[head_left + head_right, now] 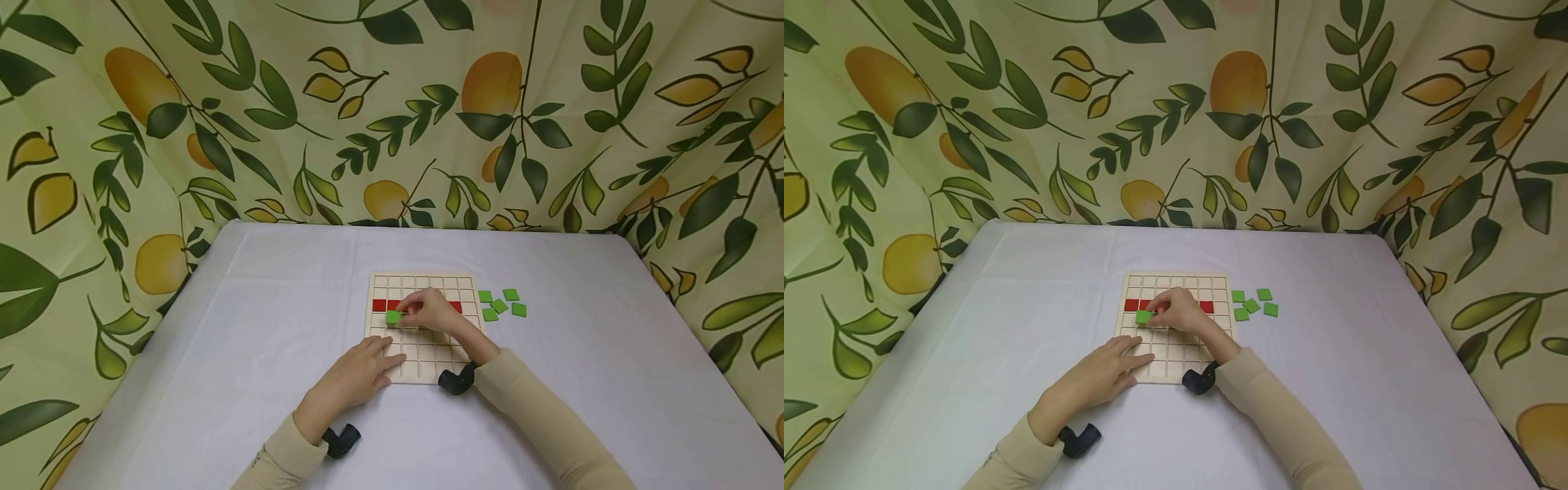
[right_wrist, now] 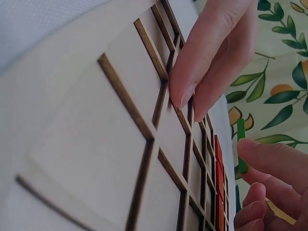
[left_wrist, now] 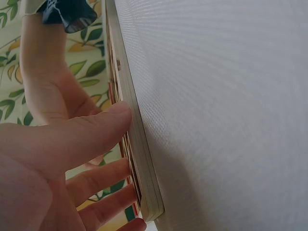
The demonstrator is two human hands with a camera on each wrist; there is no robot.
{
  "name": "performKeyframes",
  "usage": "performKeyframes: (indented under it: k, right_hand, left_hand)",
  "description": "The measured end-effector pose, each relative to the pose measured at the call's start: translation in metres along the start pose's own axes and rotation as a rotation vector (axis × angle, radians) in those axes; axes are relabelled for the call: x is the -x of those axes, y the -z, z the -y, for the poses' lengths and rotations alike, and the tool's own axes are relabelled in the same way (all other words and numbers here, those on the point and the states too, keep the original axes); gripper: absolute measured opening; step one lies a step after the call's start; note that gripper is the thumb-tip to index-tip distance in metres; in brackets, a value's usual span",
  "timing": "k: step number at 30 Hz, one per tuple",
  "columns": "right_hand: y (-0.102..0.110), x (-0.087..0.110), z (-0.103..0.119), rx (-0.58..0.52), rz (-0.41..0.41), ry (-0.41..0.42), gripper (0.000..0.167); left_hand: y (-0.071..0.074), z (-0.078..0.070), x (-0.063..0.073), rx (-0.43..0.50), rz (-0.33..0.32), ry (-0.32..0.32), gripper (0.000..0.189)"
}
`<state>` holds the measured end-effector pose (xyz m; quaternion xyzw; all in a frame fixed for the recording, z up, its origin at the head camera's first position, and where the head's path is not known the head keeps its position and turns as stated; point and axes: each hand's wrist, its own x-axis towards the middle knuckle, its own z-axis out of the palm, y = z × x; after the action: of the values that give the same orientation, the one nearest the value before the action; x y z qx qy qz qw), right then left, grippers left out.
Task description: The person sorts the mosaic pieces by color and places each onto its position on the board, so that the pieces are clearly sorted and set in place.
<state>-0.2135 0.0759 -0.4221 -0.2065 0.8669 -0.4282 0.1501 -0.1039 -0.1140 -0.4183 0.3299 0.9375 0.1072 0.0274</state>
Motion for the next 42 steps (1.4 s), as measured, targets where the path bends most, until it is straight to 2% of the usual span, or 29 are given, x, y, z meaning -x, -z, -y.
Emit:
performKeyframes:
  k: [4, 18, 24, 31, 42]
  right_hand:
    - [-0.002, -0.002, 0.002, -0.008, 0.008, -0.018, 0.021]
    - [-0.011, -0.012, 0.004, 0.019, -0.018, -0.043, 0.021]
    - [-0.015, -0.013, 0.007, 0.032, -0.028, -0.046, 0.022]
    - [-0.019, -0.015, 0.011, 0.012, -0.031, -0.106, 0.021]
    - [-0.026, -0.016, 0.012, 0.053, -0.062, -0.113, 0.018]
  left_hand:
    - [0.001, 0.0, 0.0, 0.031, 0.035, 0.028, 0.04]
    - [0.001, 0.0, -0.002, 0.033, 0.058, 0.049, 0.041]
    - [0.0, 0.0, -0.002, 0.023, 0.054, 0.046, 0.04]
    - [-0.001, 0.0, -0.001, 0.02, 0.046, 0.035, 0.04]
    - [0.001, 0.0, -0.001, 0.003, 0.037, 0.008, 0.041]
